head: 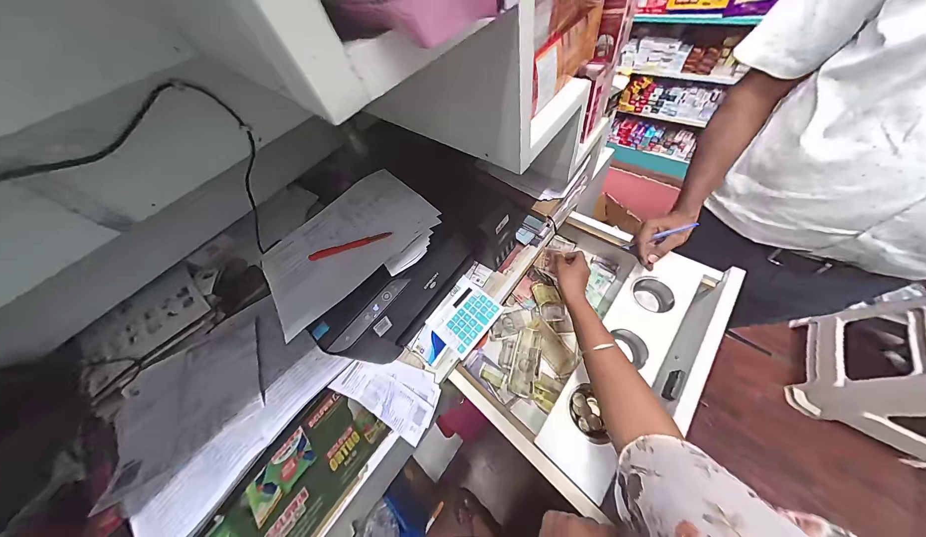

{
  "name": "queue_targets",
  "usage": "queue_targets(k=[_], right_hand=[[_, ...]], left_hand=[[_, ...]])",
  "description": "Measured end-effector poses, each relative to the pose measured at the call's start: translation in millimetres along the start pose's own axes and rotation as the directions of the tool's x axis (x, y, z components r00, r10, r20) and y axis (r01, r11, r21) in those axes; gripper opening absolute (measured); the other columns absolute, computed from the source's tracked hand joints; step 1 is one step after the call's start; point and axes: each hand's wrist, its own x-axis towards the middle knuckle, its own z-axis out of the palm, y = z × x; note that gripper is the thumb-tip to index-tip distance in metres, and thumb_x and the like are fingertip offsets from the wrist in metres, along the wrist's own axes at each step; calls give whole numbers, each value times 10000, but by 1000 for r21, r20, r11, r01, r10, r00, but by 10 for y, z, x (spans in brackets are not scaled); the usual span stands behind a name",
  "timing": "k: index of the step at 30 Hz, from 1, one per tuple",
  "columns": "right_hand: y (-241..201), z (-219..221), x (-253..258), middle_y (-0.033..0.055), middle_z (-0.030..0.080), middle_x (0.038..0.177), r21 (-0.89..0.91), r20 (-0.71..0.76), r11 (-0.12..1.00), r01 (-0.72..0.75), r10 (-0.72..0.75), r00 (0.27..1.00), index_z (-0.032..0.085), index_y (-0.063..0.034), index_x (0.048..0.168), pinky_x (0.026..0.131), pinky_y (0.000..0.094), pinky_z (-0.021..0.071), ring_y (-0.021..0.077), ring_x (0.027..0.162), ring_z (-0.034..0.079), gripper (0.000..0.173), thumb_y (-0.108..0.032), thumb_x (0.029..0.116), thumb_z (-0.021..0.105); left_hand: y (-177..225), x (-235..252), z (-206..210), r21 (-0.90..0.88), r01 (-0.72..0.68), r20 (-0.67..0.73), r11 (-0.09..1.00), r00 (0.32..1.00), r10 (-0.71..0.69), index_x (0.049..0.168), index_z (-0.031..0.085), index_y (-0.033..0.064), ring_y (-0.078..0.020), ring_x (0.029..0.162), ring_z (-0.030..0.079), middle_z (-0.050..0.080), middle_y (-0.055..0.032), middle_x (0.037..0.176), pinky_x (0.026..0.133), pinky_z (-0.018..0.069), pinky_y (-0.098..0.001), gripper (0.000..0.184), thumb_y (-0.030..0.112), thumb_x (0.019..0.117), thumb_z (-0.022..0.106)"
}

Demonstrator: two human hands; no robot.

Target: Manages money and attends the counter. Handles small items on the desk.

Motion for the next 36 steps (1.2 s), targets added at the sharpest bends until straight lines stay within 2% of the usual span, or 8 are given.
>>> queue_targets(k=[2,4,13,24,26,29,33,36], right_hand=[[-85,-284,-220,250,676,1063,29,-22,999,-14,15,1000,569,94,1253,893,488,523,333,968,673,390,-224,1028,580],[-81,-539,-412,225,690,995,68,-59,998,-4,8,998,540,97,1289,837,457,537,288,874,679,427,-252,1045,558],[123,-1281,-1449,36,648,713,336,-7,938,84,-87,996,485,38,1287,448,236,475,51,487,561,342,-186,1044,574],[-331,-889,-2189,-19,649,848,354,290,932,81,-192,938,628,23,1145,564,152,470,-13,637,571,224,-73,947,670],[-490,-753,-2272,-29,668,860,409,374,910,66,-233,898,633,-1,1100,657,193,540,11,716,631,153,-67,962,645],[-681,-537,-2429,-42,693,857,438,479,896,71,-299,825,629,-22,1087,678,205,588,18,734,677,119,-57,973,615],[-794,-277,-2640,-12,715,850,394,593,905,157,-382,709,654,0,1136,640,214,587,40,702,679,189,-63,958,647],[-835,-91,-2880,-30,720,898,417,663,855,307,-517,541,680,-1,1101,710,178,574,1,758,667,201,-87,920,666]], left_hand=[[363,393,-296,133,582,503,802,658,-560,1284,681,31,-313,1205,656,713,-154,1235,1065,470,-520,447,322,948,729],[87,174,63,9,479,296,878,837,-460,1213,686,-3,-397,1020,717,735,-214,1087,877,535,-625,527,409,889,738],[-4,147,62,3,483,393,876,805,-445,1355,550,3,-416,1071,661,635,-233,1254,858,528,-608,596,382,924,712],[248,-48,-769,4,669,299,744,709,-639,1477,463,-6,-456,1245,579,580,-264,1383,1010,430,-637,505,245,1049,555],[150,-382,-748,-98,523,-39,847,848,-529,1298,579,-85,-484,1005,669,661,-321,1145,816,521,-631,415,226,1024,579],[171,-433,-1108,-199,767,180,609,640,-747,1480,437,-38,-465,1297,535,542,-303,1405,1062,404,-627,472,190,1074,514],[-706,-717,-533,-490,577,-292,654,598,-746,1234,643,-40,-405,1036,692,700,-258,1097,915,532,-601,351,236,1057,518],[-804,-1115,-645,-955,79,-227,286,427,-876,1325,545,-73,-177,799,681,708,-148,972,762,572,-360,494,286,1130,266]])
